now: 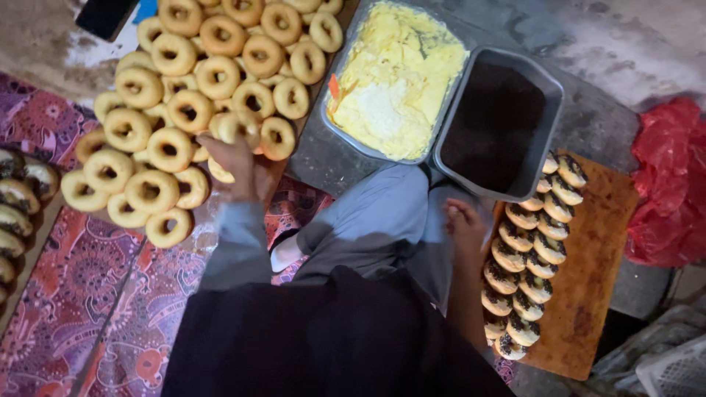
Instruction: The person sits on the floor and repeatedly picks up plain donuts, fills them with a yellow cream using their fingers, and then dips the filled donuts into a dark topping before placing them on a wooden board.
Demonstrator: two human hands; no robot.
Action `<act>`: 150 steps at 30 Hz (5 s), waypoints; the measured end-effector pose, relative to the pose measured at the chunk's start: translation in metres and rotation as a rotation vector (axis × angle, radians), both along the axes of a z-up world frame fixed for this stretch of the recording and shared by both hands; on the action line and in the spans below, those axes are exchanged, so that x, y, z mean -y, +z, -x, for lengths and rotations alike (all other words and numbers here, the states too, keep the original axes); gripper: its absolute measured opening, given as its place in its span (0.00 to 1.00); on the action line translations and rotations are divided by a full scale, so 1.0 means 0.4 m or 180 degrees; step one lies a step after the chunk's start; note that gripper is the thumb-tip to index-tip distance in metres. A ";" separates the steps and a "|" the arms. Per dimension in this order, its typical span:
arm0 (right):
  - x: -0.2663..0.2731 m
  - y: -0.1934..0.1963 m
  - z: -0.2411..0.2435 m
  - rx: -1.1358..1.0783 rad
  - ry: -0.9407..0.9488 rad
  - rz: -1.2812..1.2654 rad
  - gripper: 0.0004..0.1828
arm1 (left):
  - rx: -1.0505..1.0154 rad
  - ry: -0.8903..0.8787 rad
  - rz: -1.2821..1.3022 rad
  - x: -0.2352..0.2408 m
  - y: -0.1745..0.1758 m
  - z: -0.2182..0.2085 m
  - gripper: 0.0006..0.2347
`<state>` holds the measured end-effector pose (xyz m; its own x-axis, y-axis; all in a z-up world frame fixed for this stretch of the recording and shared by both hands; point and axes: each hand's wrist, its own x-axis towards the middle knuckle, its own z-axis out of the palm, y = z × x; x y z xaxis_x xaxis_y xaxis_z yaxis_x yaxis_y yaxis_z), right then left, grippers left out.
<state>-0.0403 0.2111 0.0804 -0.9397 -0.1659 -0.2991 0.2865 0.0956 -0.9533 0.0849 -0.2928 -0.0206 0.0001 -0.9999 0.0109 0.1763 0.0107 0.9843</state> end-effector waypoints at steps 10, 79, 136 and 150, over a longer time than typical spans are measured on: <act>0.285 -0.076 -0.069 0.0419 0.1213 0.0776 0.21 | 0.0708 -0.2822 -0.0601 -0.546 0.153 -0.012 0.18; 0.386 0.077 0.035 -0.3123 0.2777 -0.0834 0.23 | -0.2041 -0.2783 -0.3213 -0.476 0.106 0.065 0.27; 0.032 -0.293 0.607 0.0301 -0.0443 -0.0208 0.22 | -0.1670 -0.3822 -0.3387 -0.797 -0.067 0.142 0.25; -0.146 -0.177 0.407 0.0737 -0.0712 0.3013 0.22 | -0.1471 -0.3957 -0.3130 -0.751 -0.157 0.143 0.25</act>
<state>-0.2030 0.2695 0.0098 -0.9137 -0.2568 -0.3150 0.3935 -0.7530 -0.5274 0.0278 0.0075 -0.0836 -0.9327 -0.0136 -0.3603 -0.1386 -0.9089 0.3933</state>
